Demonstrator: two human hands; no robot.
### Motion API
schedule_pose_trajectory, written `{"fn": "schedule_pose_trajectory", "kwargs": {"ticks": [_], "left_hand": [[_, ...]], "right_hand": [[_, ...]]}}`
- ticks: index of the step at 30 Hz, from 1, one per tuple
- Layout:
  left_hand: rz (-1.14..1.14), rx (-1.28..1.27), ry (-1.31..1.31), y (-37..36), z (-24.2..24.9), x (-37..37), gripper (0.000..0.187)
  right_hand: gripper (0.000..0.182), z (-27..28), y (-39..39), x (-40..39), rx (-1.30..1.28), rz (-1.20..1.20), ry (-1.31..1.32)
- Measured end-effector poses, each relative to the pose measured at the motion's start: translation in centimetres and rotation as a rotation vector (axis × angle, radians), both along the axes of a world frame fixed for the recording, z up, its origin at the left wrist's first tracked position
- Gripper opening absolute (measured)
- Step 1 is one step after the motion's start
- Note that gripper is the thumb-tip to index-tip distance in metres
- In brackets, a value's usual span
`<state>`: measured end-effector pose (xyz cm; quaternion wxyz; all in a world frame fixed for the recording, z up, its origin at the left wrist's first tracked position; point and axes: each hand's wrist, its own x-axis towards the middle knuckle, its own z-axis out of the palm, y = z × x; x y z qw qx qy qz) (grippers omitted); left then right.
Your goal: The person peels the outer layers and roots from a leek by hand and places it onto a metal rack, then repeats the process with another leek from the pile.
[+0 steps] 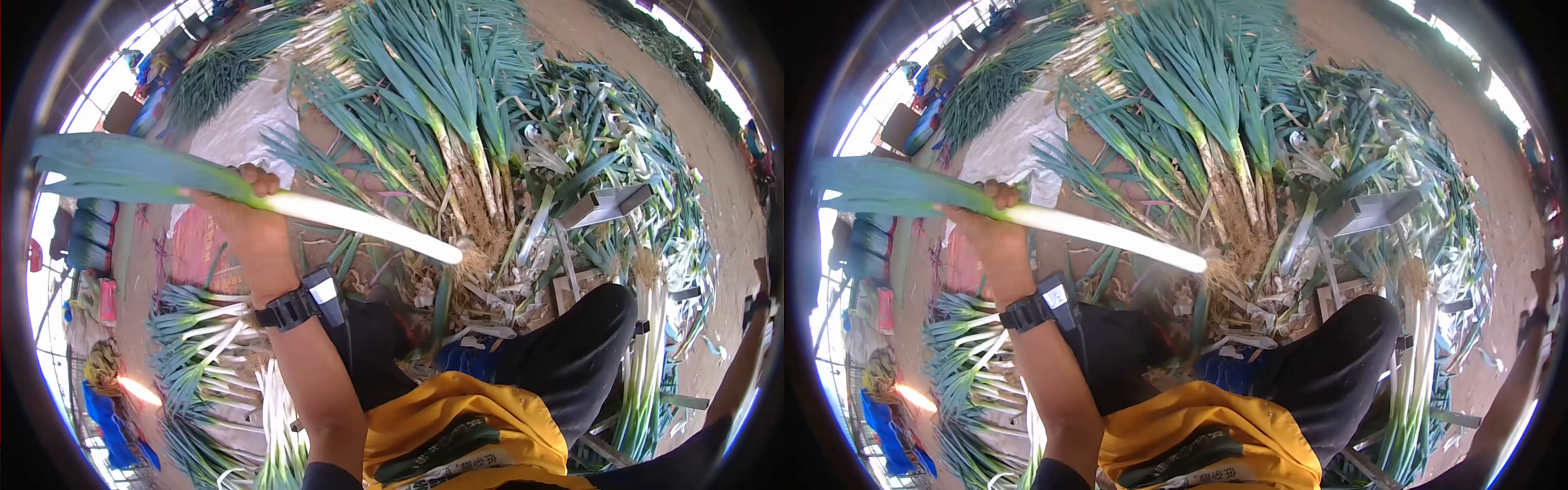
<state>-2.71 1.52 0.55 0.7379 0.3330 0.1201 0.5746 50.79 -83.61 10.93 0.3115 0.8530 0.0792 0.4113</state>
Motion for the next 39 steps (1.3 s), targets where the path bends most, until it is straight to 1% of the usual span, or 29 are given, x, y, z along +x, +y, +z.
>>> {"fn": "schedule_pose_trajectory", "kwargs": {"ticks": [1, 2, 3, 4, 5, 6, 7, 8, 9, 10, 11, 12, 13, 14, 15, 17, 19, 21, 26, 27, 29, 33, 36, 38, 39], "left_hand": [[0.004, 0.003, 0.0, -0.1, 0.2, 0.4, 0.065], [-0.055, -0.008, -0.024, -0.1, 0.3, 1.0, 0.066], [-0.121, -0.025, -0.039, -0.5, 0.1, 1.3, 0.067], [-0.129, -0.022, -0.031, -0.8, 0.1, 1.9, 0.067], [-0.157, -0.059, -0.086, -1.1, 0.0, 2.5, 0.066], [-0.185, -0.096, -0.138, -1.3, 0.0, 2.9, 0.065], [-0.197, -0.092, -0.13, -1.5, -0.1, 3.2, 0.065], [-0.261, -0.088, -0.167, -1.5, -0.2, 3.4, 0.063], [-0.322, -0.085, -0.206, -1.6, -0.2, 3.5, 0.061], [-0.328, -0.084, -0.204, -1.7, -0.1, 3.7, 0.061], [-0.356, -0.093, -0.21, -1.8, -0.1, 3.9, 0.059], [-0.382, -0.103, -0.217, -1.8, -0.2, 3.9, 0.058], [-0.381, -0.107, -0.213, -2.0, -0.2, 4.0, 0.058], [-0.405, -0.109, -0.222, -2.3, -0.1, 4.1, 0.057], [-0.43, -0.11, -0.232, -2.4, 0.0, 4.1, 0.057], [-0.434, -0.116, -0.219, -2.5, 0.1, 4.2, 0.057], [-0.436, -0.122, -0.212, -2.7, 0.3, 4.2, 0.056], [-0.429, -0.071, -0.164, -3.0, 0.4, 4.2, 0.053], [-0.397, -0.074, -0.174, -2.8, -0.3, 4.0, 0.055], [-0.393, -0.068, -0.18, -2.7, -0.4, 4.0, 0.055], [-0.37, -0.082, -0.18, -2.9, -0.6, 4.0, 0.057], [-0.299, -0.097, -0.158, -3.1, -0.5, 4.3, 0.063], [-0.265, -0.101, -0.131, -3.1, -0.2, 4.0, 0.066], [-0.234, -0.115, -0.123, -3.2, 0.0, 4.0, 0.066], [-0.204, -0.132, -0.113, -3.3, 0.1, 3.9, 0.066]], "right_hand": [[0.062, -1.8, -1.4, 0.6, 0.046, 0.124, 0.063], [0.069, -4.0, -1.1, 0.7, 0.148, 0.296, 0.136], [0.079, -5.7, 2.1, -1.4, 0.505, 0.634, 0.403], [0.069, -12.0, 3.8, -0.5, 0.771, 0.698, 0.46], [0.059, -15.5, 7.3, -1.8, 0.92, 0.737, 0.58], [0.04, -15.1, 15.1, -7.7, 0.996, 0.67, 0.777], [0.03, -12.3, 23.9, -14.6, 0.88, 0.572, 0.994], [0.023, -13.5, 28.6, -18.3, 0.956, 0.806, 1.007], [0.021, -13.5, 33.2, -22.0, 0.96, 0.937, 1.056], [0.023, -12.1, 38.2, -27.2, 1.223, 0.905, 1.197], [0.029, -11.0, 41.1, -30.1, 1.003, 0.931, 1.214], [0.035, -11.5, 43.6, -31.7, 1.055, 1.085, 1.327], [0.04, -11.3, 45.9, -33.1, 0.957, 1.233, 1.333], [0.043, -11.7, 47.9, -34.4, 0.89, 1.345, 1.286], [0.044, -12.5, 49.9, -35.6, 0.944, 1.426, 1.299], [0.045, -13.8, 52.6, -37.4, 0.947, 1.433, 1.288], [0.046, -15.1, 54.5, -38.5, 0.959, 1.408, 1.168], [0.045, -16.1, 55.6, -38.3, 0.963, 1.429, 1.135], [0.035, -17.0, 56.5, -39.1, 1.051, 1.403, 1.021], [0.035, -17.1, 56.6, -39.1, 1.043, 1.406, 1.023], [0.029, -17.3, 56.6, -39.0, 0.991, 1.364, 0.992], [0.025, -18.6, 56.4, -38.6, 0.938, 1.364, 1.032], [0.025, -18.7, 56.3, -38.8, 0.981, 1.381, 1.059], [0.024, -17.8, 56.1, -39.0, 1.153, 1.392, 1.075], [0.024, -17.6, 56.0, -38.9, 1.151, 1.393, 1.074]]}}
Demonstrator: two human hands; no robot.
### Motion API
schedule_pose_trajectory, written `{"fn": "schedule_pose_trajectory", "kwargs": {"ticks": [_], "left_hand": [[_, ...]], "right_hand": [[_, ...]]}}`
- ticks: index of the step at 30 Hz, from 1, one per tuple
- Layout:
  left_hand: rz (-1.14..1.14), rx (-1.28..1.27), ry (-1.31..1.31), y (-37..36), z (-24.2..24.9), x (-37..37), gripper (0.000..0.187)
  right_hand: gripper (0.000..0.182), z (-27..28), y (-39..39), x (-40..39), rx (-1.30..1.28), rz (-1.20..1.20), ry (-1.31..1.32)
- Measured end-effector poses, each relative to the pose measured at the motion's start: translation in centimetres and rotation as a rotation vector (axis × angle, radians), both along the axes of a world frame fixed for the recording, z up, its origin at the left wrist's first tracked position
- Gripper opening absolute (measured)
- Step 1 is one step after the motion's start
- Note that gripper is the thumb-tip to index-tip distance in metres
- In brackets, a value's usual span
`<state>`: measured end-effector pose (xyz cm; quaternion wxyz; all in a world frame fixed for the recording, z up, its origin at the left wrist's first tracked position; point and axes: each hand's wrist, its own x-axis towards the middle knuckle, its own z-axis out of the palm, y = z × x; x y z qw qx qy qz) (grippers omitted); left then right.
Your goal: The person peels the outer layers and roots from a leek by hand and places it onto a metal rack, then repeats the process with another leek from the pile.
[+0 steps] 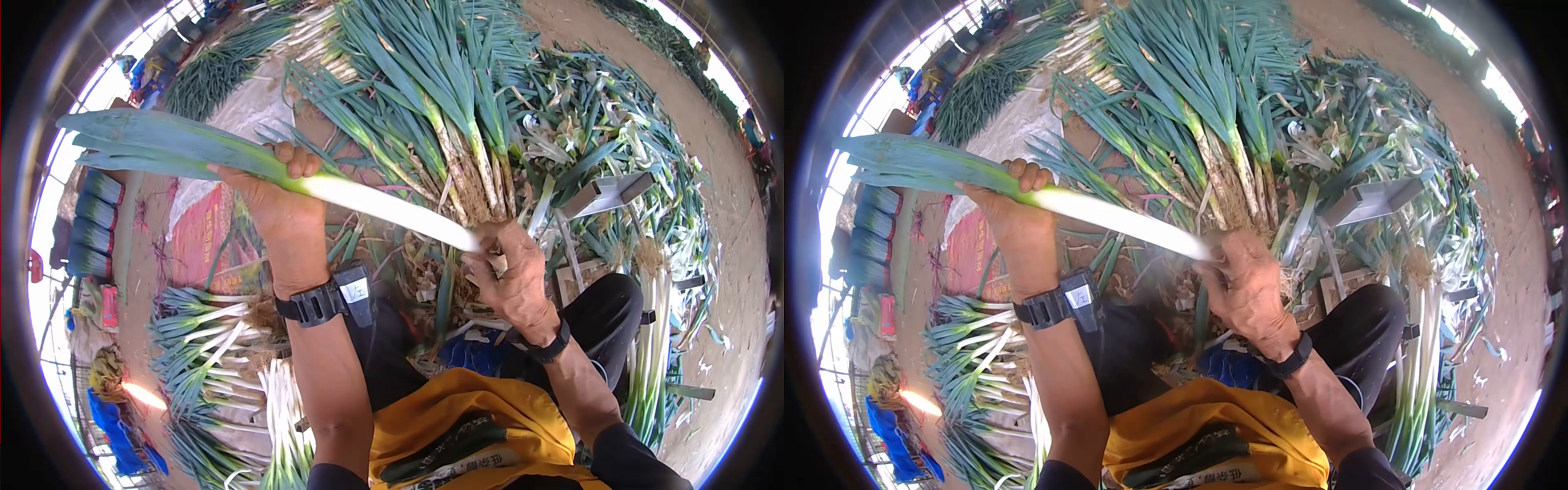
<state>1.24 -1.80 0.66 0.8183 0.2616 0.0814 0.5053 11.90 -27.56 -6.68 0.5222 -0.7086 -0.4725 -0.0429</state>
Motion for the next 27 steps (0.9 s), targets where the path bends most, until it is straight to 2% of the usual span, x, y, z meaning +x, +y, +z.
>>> {"fn": "schedule_pose_trajectory", "kwargs": {"ticks": [3, 6, 8, 17, 21, 24, 27], "left_hand": [[0.026, -0.044, 0.021, -0.4, 0.2, 0.0, 0.063], [0.149, -0.127, 0.113, -0.9, 0.5, 0.7, 0.061], [0.147, -0.123, 0.127, -1.0, 0.1, 1.0, 0.061], [0.203, -0.202, 0.24, -0.6, -0.9, 2.4, 0.065], [0.196, -0.185, 0.227, -0.4, -1.0, 2.5, 0.069], [0.204, -0.215, 0.243, -0.6, -0.7, 2.3, 0.068], [0.181, -0.185, 0.244, -0.4, -0.8, 2.2, 0.067]], "right_hand": [[0.026, 0.8, -0.4, 0.3, -0.058, -0.051, -0.115], [0.028, 1.9, -0.2, 0.0, -0.193, -0.108, -0.211], [0.027, 2.2, 0.0, -0.1, -0.354, -0.142, -0.234], [0.028, 0.4, 1.6, 1.2, -0.494, -0.117, -0.31], [0.028, 0.0, 1.8, 1.2, -0.481, -0.104, -0.257], [0.024, -0.3, 1.8, 1.4, -0.471, -0.139, -0.222], [0.018, -0.8, 1.1, 2.3, -0.396, -0.071, -0.122]]}}
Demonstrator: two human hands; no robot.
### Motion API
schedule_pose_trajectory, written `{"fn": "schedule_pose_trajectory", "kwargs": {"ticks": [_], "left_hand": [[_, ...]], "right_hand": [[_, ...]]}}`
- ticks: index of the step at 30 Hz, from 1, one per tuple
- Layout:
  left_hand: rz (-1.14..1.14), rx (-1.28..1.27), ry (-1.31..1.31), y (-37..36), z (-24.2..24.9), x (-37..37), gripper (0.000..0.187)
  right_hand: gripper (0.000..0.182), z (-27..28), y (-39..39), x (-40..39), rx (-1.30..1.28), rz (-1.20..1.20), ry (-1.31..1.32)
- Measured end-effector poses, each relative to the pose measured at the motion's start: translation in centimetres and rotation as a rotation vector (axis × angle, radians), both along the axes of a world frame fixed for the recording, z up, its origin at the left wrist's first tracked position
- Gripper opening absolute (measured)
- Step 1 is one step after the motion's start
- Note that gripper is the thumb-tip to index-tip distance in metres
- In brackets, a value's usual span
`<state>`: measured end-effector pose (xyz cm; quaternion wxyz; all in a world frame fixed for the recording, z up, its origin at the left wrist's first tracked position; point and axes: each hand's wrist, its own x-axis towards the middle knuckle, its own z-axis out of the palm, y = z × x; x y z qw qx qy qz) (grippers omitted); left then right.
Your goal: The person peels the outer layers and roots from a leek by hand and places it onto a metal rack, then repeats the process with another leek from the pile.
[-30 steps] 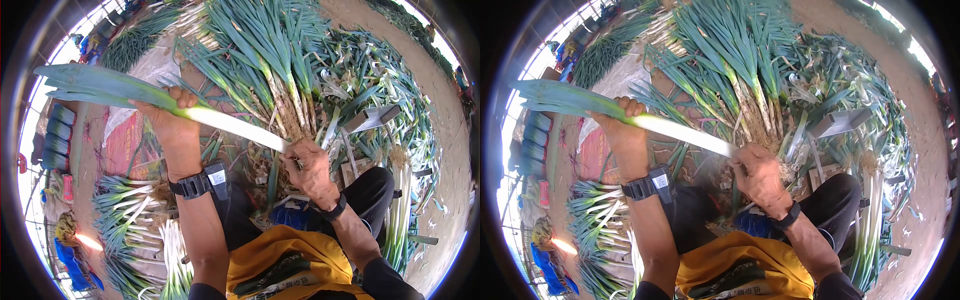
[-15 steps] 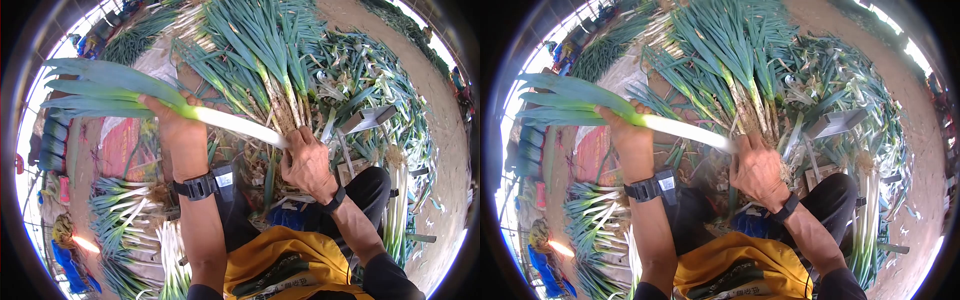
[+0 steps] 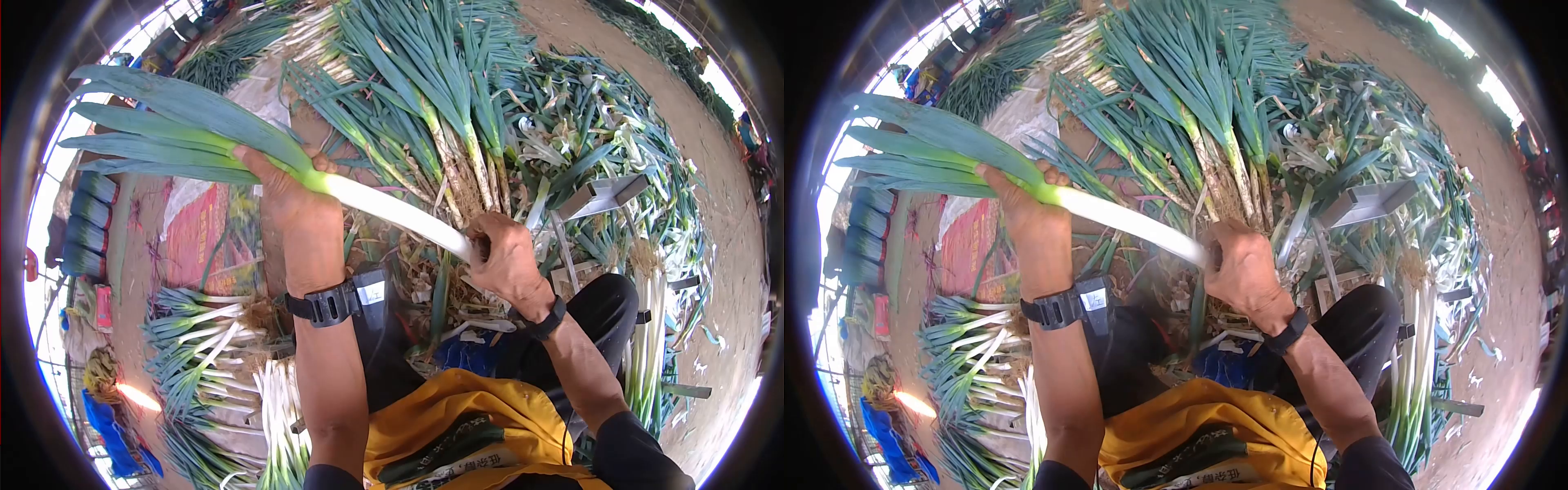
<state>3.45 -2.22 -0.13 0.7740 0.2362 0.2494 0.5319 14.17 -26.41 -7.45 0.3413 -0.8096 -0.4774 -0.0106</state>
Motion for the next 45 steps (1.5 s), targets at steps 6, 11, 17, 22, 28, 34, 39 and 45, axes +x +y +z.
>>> {"fn": "schedule_pose_trajectory", "kwargs": {"ticks": [6, 11, 17, 22, 28, 34, 39, 45], "left_hand": [[0.003, 0.046, 0.006, -0.4, 0.2, -0.2, 0.063], [0.045, -0.006, 0.047, -1.2, 0.7, 0.4, 0.062], [0.056, -0.007, 0.002, -0.1, 0.0, 0.0, 0.064], [0.067, -0.006, -0.03, 0.7, 0.3, -1.1, 0.061], [0.074, 0.03, -0.053, 1.7, -0.6, -2.1, 0.058], [0.123, 0.012, -0.082, 2.1, -0.7, -2.0, 0.062], [0.058, 0.048, -0.008, 2.7, -1.3, -2.1, 0.061], [0.127, 0.001, 0.113, 1.9, -1.2, -1.7, 0.061]], "right_hand": [[0.019, 1.0, -1.2, -1.4, 0.21, 0.052, 0.177], [0.019, -1.1, -1.0, -0.8, 0.28, -0.032, 0.077], [0.005, -2.6, -2.0, 0.4, 0.507, -0.214, 0.454], [0.008, -0.5, -4.8, 2.4, 1.02, -0.199, 1.049], [0.01, 2.5, -8.9, 3.9, 1.111, -0.054, 1.323], [0.007, 3.8, -9.7, 3.2, 0.629, -0.249, 0.587], [0.047, 3.1, -6.5, 1.0, 0.122, -0.039, -0.015], [0.049, -0.4, -4.1, 0.6, 0.078, -0.041, -0.205]]}}
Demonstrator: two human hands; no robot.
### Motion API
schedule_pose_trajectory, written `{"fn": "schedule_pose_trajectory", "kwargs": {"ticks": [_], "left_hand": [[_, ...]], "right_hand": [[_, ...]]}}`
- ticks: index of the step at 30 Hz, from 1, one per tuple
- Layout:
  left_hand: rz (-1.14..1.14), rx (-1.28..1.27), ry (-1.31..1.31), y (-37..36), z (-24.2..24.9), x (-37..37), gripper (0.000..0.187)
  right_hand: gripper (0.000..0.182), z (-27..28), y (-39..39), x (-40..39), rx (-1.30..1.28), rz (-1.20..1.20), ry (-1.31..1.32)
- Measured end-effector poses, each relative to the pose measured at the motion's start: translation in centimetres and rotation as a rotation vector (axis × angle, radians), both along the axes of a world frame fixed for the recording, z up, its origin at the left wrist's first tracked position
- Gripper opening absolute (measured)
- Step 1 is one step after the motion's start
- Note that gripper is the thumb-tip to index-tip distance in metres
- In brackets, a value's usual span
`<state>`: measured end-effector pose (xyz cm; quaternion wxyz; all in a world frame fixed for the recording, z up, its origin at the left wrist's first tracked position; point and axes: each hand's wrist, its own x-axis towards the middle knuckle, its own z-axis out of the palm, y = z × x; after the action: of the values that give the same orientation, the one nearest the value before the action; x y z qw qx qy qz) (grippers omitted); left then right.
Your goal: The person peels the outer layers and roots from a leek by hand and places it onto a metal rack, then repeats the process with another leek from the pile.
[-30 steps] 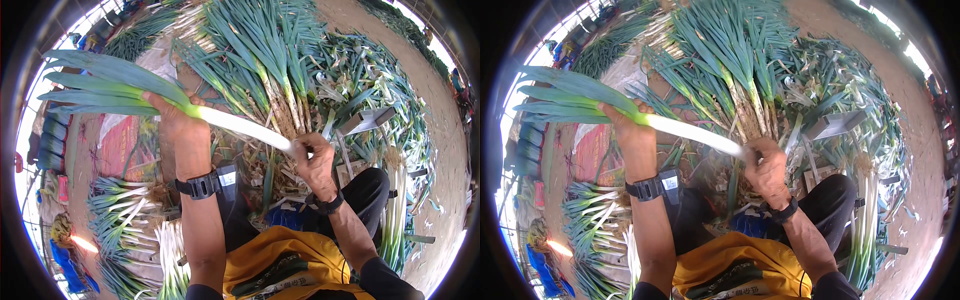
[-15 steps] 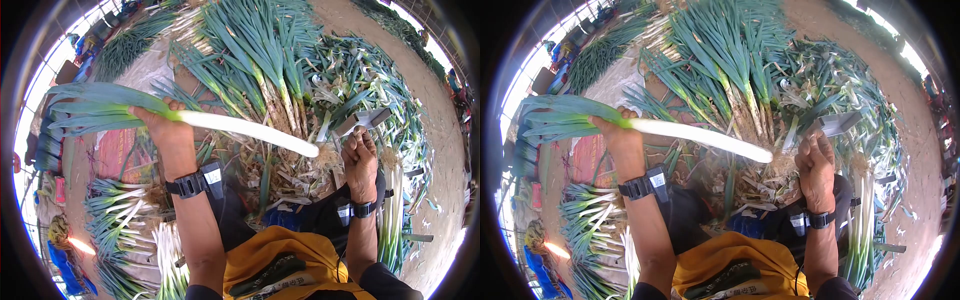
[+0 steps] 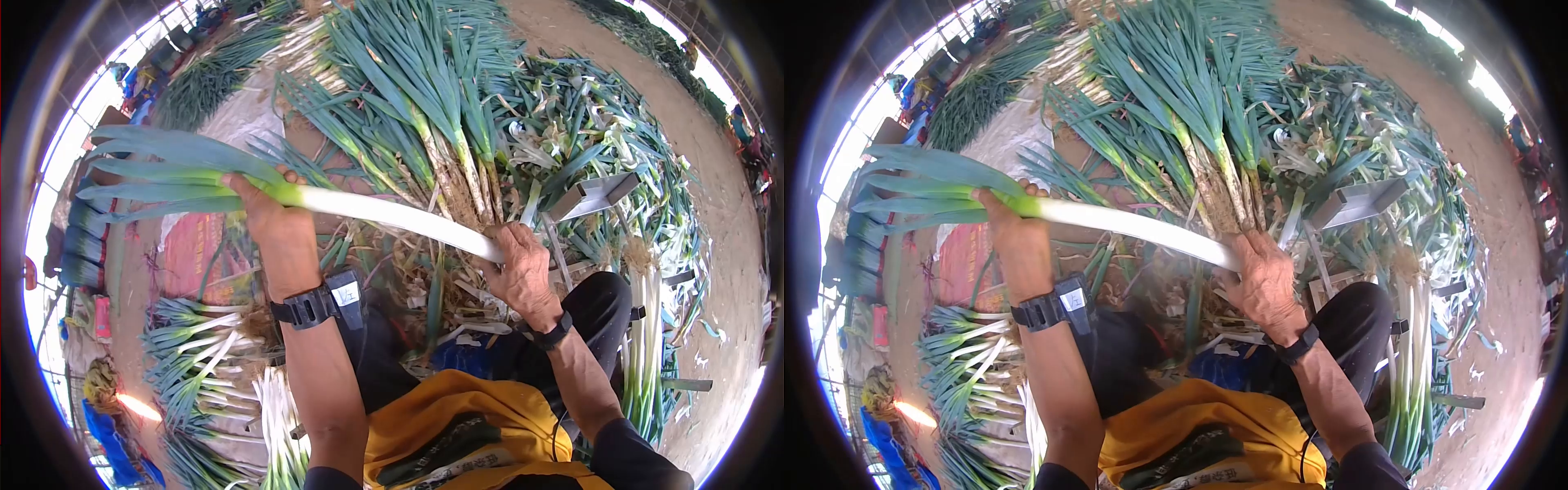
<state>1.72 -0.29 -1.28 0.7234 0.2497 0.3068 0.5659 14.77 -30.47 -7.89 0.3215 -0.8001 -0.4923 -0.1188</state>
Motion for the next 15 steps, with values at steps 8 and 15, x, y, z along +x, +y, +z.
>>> {"fn": "schedule_pose_trajectory", "kwargs": {"ticks": [8, 15], "left_hand": [[-0.199, 0.205, -0.215, -0.4, 1.7, -0.6, 0.075], [-0.311, 0.225, -0.205, -0.5, 1.6, -0.4, 0.106]], "right_hand": [[0.036, 3.1, -1.2, 0.2, -0.037, 0.277, 0.577], [0.044, 1.8, -1.6, -0.8, 0.023, 0.242, 0.357]]}}
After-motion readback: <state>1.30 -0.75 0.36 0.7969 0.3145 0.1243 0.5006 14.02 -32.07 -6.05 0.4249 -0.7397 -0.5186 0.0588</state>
